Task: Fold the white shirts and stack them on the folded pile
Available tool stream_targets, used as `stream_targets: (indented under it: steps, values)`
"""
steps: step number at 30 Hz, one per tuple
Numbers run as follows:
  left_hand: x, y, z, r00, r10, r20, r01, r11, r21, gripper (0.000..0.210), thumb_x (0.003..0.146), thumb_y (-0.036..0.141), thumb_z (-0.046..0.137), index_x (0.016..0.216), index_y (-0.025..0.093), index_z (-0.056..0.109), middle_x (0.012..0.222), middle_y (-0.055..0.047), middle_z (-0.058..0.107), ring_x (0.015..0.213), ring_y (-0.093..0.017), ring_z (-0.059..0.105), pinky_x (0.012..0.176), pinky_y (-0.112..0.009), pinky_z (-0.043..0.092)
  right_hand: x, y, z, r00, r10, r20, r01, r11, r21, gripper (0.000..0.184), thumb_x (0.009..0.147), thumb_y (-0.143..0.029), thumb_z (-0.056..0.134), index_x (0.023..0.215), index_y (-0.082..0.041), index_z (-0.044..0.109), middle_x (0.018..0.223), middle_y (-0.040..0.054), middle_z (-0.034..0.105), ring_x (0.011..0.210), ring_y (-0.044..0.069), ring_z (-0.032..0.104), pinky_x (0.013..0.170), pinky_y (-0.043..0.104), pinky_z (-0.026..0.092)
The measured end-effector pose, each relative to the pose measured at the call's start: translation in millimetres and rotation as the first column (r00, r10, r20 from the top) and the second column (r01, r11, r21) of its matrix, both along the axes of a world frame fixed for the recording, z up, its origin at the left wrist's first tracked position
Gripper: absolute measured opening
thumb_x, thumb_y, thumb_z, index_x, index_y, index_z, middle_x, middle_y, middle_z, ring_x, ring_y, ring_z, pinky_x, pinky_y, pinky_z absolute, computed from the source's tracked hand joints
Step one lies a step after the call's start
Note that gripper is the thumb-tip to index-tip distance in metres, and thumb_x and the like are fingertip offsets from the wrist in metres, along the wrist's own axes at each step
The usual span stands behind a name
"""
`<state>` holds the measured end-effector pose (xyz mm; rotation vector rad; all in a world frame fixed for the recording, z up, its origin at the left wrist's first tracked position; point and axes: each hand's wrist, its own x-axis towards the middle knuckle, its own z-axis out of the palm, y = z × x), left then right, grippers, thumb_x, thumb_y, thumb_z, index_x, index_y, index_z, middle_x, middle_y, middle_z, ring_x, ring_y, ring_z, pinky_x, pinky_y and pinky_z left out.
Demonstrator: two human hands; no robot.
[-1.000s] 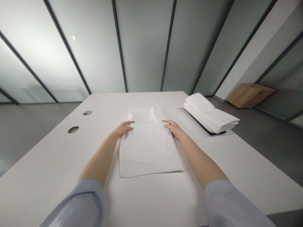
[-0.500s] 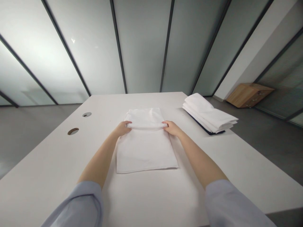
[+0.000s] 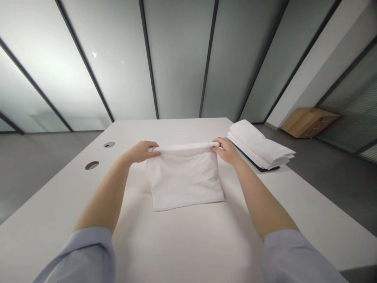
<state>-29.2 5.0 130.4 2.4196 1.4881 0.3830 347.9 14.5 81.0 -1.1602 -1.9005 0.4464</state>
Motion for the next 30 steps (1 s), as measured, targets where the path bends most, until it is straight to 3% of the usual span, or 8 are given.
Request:
stream_targets:
  steps: [3, 6, 9, 13, 16, 21, 24, 30]
  values:
    - [-1, 12, 21.5, 1.000, -0.006, -0.002, 0.006, 1.000, -0.012, 0.048, 0.076, 0.059, 0.055, 0.101, 0.020, 0.069, 0.096, -0.004, 0.070, 0.088, -0.022, 0.063, 0.076, -0.027, 0.048, 3, 14, 17.0, 0.997, 0.046, -0.067, -0.047, 0.999, -0.015, 0.016, 0.075, -0.029, 0.058, 0.087, -0.019, 0.059, 0.070, -0.0019, 0.057, 0.063, 0.014, 0.050, 0.057, 0.024, 0.038]
    - [7, 31, 31.3, 0.990, 0.117, -0.076, -0.105, 0.983, 0.154, 0.042, 0.077, 0.050, 0.059, 0.105, 0.020, 0.068, 0.096, -0.004, 0.069, 0.094, -0.023, 0.061, 0.082, -0.028, 0.045, -2, 34, 32.1, 1.000, -0.017, -0.016, 0.018, 0.999, 0.049, 0.017, 0.076, -0.028, 0.058, 0.090, -0.018, 0.059, 0.074, 0.0000, 0.059, 0.066, 0.016, 0.052, 0.061, 0.026, 0.040]
    - [23, 41, 36.9, 0.963, 0.257, -0.075, -0.205, 0.888, 0.412, 0.037, 0.080, 0.039, 0.057, 0.112, 0.019, 0.062, 0.105, -0.006, 0.065, 0.105, -0.026, 0.057, 0.093, -0.035, 0.040, -6, 47, 45.3, 0.982, -0.177, 0.057, 0.161, 0.962, 0.220, 0.019, 0.080, -0.027, 0.053, 0.096, -0.019, 0.059, 0.084, 0.0044, 0.064, 0.077, 0.020, 0.056, 0.071, 0.030, 0.044]
    - [39, 37, 36.7, 0.960, 0.280, 0.005, -0.222, 0.750, 0.624, 0.033, 0.084, 0.027, 0.051, 0.115, 0.017, 0.056, 0.115, -0.011, 0.060, 0.117, -0.029, 0.050, 0.101, -0.044, 0.032, -6, 47, 44.0, 0.945, -0.306, 0.118, 0.239, 0.889, 0.391, 0.028, 0.084, -0.022, 0.047, 0.109, -0.019, 0.058, 0.105, 0.0096, 0.066, 0.098, 0.026, 0.059, 0.087, 0.038, 0.044]
    - [40, 28, 12.9, 0.971, 0.238, -0.026, -0.172, 0.769, 0.616, 0.036, 0.079, 0.018, 0.052, 0.115, 0.017, 0.053, 0.116, -0.012, 0.061, 0.118, -0.029, 0.051, 0.103, -0.043, 0.031, -5, 32, 16.9, 0.929, -0.302, 0.215, 0.199, 0.896, 0.396, 0.043, 0.079, -0.014, 0.047, 0.122, -0.019, 0.053, 0.121, 0.0115, 0.062, 0.115, 0.028, 0.054, 0.098, 0.041, 0.039]
    - [30, 8, -72.8, 0.952, 0.152, -0.265, -0.074, 0.956, 0.283, 0.037, 0.073, 0.016, 0.057, 0.110, 0.020, 0.054, 0.100, -0.009, 0.069, 0.101, -0.026, 0.063, 0.104, -0.040, 0.033, -7, -7, -52.3, 0.889, -0.066, 0.453, 0.014, 0.993, 0.117, 0.061, 0.070, -0.008, 0.051, 0.129, -0.021, 0.051, 0.113, 0.0069, 0.067, 0.119, 0.025, 0.053, 0.102, 0.039, 0.038]
    - [26, -4, -109.7, 0.943, 0.239, -0.233, -0.211, 0.968, 0.139, 0.041, 0.072, 0.018, 0.057, 0.113, 0.020, 0.053, 0.101, -0.011, 0.069, 0.097, -0.029, 0.064, 0.090, -0.039, 0.044, -9, -18, -75.3, 0.854, 0.060, 0.517, -0.048, 0.998, -0.035, 0.049, 0.070, -0.007, 0.052, 0.116, -0.021, 0.059, 0.110, 0.0066, 0.068, 0.107, 0.023, 0.060, 0.097, 0.037, 0.042]
    - [18, -8, -116.1, 0.981, 0.171, -0.089, -0.156, 0.975, 0.157, 0.052, 0.070, 0.018, 0.055, 0.121, 0.021, 0.057, 0.120, -0.011, 0.063, 0.113, -0.028, 0.057, 0.098, -0.037, 0.042, -8, -10, -82.4, 0.878, 0.060, 0.475, -0.074, 0.997, 0.011, 0.050, 0.066, -0.011, 0.060, 0.116, -0.016, 0.062, 0.122, 0.0129, 0.062, 0.111, 0.027, 0.058, 0.099, 0.040, 0.042]
